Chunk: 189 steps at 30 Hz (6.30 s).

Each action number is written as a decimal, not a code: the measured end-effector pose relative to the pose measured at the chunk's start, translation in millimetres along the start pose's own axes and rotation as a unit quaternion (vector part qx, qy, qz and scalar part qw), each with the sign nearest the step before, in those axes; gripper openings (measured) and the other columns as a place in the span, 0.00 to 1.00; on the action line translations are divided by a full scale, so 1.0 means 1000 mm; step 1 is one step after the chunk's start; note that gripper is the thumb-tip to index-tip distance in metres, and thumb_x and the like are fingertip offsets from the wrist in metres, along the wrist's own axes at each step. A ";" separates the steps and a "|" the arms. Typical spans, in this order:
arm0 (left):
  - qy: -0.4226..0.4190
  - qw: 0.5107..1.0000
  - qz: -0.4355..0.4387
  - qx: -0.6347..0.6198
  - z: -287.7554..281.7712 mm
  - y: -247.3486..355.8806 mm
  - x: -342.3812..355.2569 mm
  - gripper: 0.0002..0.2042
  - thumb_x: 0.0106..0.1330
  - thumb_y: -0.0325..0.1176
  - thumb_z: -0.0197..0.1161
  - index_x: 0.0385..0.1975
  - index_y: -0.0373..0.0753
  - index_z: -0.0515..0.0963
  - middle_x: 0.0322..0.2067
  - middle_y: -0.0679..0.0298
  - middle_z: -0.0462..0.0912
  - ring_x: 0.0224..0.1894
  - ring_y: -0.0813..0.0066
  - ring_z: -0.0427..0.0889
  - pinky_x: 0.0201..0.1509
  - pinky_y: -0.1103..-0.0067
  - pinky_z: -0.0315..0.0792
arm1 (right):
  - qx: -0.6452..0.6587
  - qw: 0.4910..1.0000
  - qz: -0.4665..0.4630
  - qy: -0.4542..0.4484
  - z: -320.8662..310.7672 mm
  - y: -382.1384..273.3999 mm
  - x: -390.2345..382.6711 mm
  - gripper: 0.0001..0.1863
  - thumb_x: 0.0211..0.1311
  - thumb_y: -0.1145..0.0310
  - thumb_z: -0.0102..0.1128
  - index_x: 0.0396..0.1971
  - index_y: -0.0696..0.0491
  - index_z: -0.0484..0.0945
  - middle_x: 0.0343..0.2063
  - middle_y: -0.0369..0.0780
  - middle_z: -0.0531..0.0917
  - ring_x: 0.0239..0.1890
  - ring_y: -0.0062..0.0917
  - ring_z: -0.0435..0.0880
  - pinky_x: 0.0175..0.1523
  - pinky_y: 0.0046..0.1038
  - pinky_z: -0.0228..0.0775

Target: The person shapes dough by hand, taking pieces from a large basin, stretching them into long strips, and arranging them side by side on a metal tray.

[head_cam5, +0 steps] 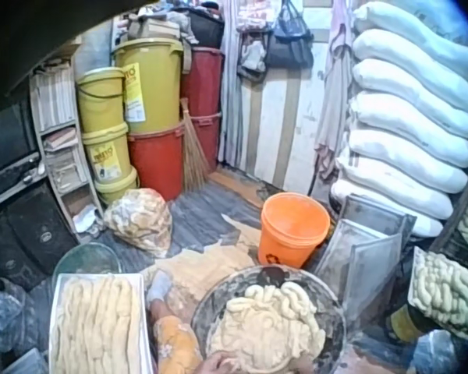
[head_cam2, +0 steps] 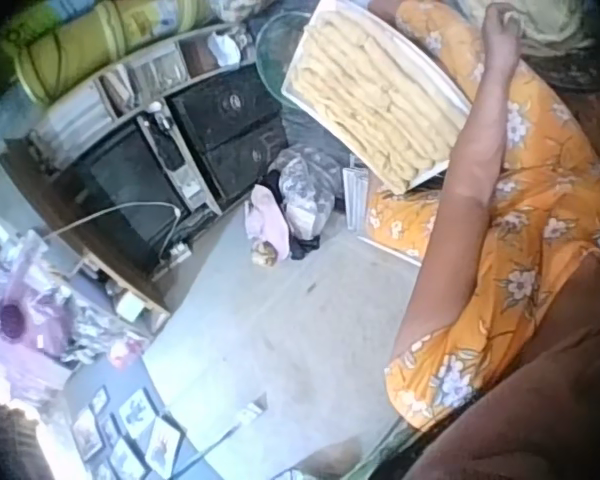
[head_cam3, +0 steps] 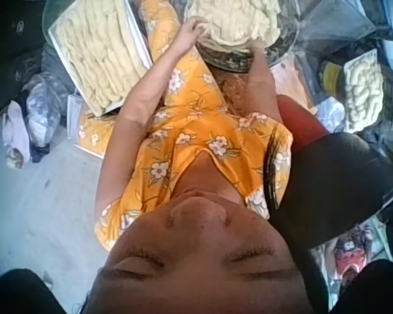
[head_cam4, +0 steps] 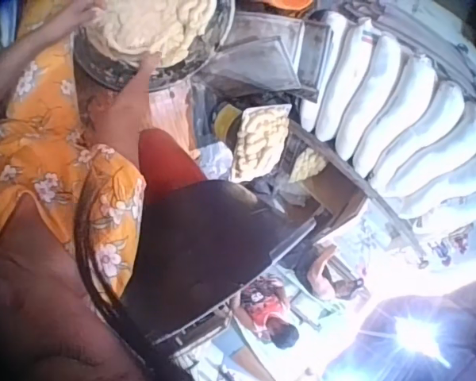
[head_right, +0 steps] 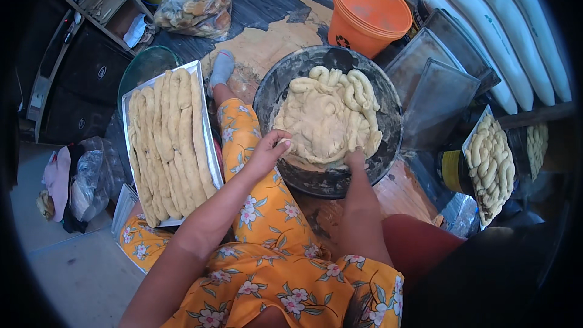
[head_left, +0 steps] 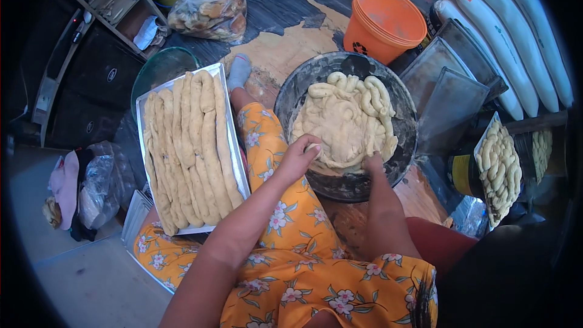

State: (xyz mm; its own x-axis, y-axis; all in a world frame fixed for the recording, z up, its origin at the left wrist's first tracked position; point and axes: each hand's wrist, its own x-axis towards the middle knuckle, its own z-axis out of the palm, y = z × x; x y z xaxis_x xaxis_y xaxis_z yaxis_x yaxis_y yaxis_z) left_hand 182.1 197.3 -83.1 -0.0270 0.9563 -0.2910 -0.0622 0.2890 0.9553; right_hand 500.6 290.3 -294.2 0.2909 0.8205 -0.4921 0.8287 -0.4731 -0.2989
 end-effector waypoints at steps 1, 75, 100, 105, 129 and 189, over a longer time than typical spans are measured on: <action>-0.010 1.000 0.005 -0.006 0.007 0.001 0.003 0.10 0.65 0.31 0.59 0.43 0.35 0.73 0.41 0.61 0.78 0.47 0.75 0.75 0.53 0.79 0.67 | 0.025 0.998 -0.062 0.000 -0.012 0.023 0.019 0.29 0.51 0.63 0.58 0.54 0.61 0.68 0.42 0.51 0.80 0.48 0.43 0.79 0.54 0.37 0.69; -0.038 0.992 -0.104 0.069 0.047 -0.010 0.101 0.09 0.57 0.34 0.59 0.27 0.34 0.78 0.18 0.61 0.73 0.21 0.73 0.73 0.28 0.79 0.68 | 0.138 0.975 -0.114 0.129 -0.032 0.035 0.079 0.12 0.53 0.61 0.60 0.28 0.54 0.76 0.18 0.40 0.79 0.20 0.32 0.78 0.29 0.36 0.72; 0.185 0.916 -0.036 -0.354 -0.002 0.006 0.081 0.05 0.63 0.30 0.57 0.33 0.35 0.73 0.24 0.69 0.71 0.24 0.83 0.66 0.34 0.82 0.66 | -0.193 0.927 -0.261 0.186 -0.094 -0.075 0.034 0.26 0.44 0.66 0.59 0.49 0.44 0.76 0.46 0.40 0.76 0.50 0.37 0.75 0.50 0.39 0.70; 0.174 0.931 -0.058 -0.316 -0.007 0.005 0.070 0.06 0.63 0.30 0.58 0.33 0.35 0.73 0.23 0.70 0.71 0.24 0.83 0.67 0.35 0.83 0.66 | -0.136 0.940 -0.306 0.068 -0.018 -0.123 0.038 0.24 0.49 0.73 0.55 0.51 0.47 0.74 0.50 0.45 0.73 0.54 0.41 0.72 0.57 0.39 0.64; 0.041 0.961 -0.075 0.263 -0.001 -0.012 0.056 0.23 0.56 0.32 0.61 0.54 0.41 0.73 0.60 0.43 0.65 0.53 0.50 0.75 0.56 0.74 0.69 | -0.081 0.930 -0.355 0.044 -0.007 -0.096 -0.037 0.30 0.47 0.69 0.61 0.55 0.55 0.70 0.57 0.54 0.68 0.57 0.48 0.68 0.61 0.40 0.62; 0.615 0.784 -0.086 0.005 -0.304 -0.106 -0.297 0.15 0.72 0.37 0.46 0.33 0.30 0.72 0.27 0.57 0.75 0.31 0.70 0.70 0.41 0.75 0.66 | 0.743 0.626 -0.058 -0.231 0.113 -0.547 -0.146 0.13 0.47 0.79 0.52 0.36 0.60 0.72 0.37 0.44 0.78 0.40 0.36 0.79 0.44 0.40 0.76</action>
State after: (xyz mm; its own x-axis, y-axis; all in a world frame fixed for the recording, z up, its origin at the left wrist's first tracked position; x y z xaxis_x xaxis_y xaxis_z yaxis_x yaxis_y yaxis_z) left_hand -106.7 -130.3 -113.4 -0.9608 0.1404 -0.2391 -0.1620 0.4155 0.8951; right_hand -49.3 393.1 -151.2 -0.1834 0.8592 -0.4777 -0.6278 -0.4763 -0.6157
